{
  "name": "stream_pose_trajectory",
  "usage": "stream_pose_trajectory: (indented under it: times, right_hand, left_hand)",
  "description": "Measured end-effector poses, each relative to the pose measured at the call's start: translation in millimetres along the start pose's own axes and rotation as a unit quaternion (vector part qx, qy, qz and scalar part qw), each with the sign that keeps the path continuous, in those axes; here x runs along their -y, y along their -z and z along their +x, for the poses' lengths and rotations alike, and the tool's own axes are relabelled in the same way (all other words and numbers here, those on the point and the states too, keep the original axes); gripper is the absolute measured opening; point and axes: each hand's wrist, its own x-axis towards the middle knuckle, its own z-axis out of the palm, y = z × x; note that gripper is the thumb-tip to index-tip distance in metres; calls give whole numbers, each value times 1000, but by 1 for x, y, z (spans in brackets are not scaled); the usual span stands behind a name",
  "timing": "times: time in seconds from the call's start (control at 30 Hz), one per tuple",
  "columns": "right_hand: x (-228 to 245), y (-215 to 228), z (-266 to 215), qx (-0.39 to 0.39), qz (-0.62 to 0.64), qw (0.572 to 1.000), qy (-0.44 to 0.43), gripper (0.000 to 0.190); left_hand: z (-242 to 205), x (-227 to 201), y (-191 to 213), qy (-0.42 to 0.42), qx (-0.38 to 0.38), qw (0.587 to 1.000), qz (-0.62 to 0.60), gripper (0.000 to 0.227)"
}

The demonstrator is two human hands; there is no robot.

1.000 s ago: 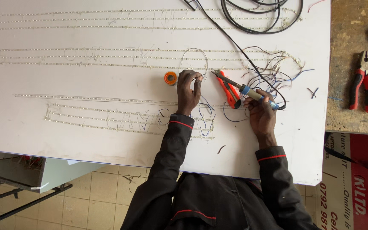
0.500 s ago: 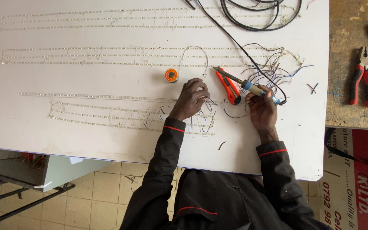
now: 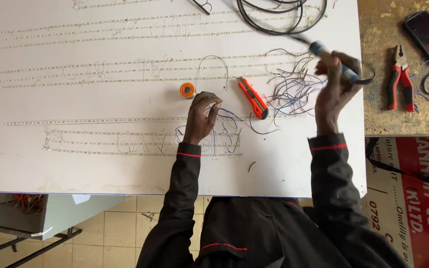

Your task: The person solders wires to LED strips on a white work surface. They use a soldering iron and solder wire to attach blue and white wires to the LED strip, occasionally using pliers to hold or adjust the wires.

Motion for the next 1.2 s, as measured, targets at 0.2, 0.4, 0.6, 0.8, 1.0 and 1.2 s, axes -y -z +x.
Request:
stream_pose_trajectory:
  times: [0.2, 0.4, 0.6, 0.8, 1.0, 1.2]
  right_hand:
    - [6, -5, -2, -115, 88, 980, -137, 23]
    - [-60, 33, -40, -74, 237, 913, -323, 44]
    - [-84, 39, -63, -32, 233, 911, -338, 55]
    - [-90, 33, -73, -31, 235, 897, -373, 55]
    - [-91, 35, -74, -19, 236, 893, -384, 54]
    - [-89, 38, -76, 1, 242, 892, -383, 53]
  left_hand:
    - [-15, -46, -36, 5, -2, 996, 89, 11]
    - [-26, -24, -96, 4, 64, 978, 200, 24]
    - [-26, -23, -109, 51, 91, 974, 203, 11]
    - [-18, -41, -90, 87, 59, 988, 113, 9]
    - [0, -77, -53, 193, 35, 977, -82, 4]
    - [2, -63, -30, 193, 16, 974, -115, 6]
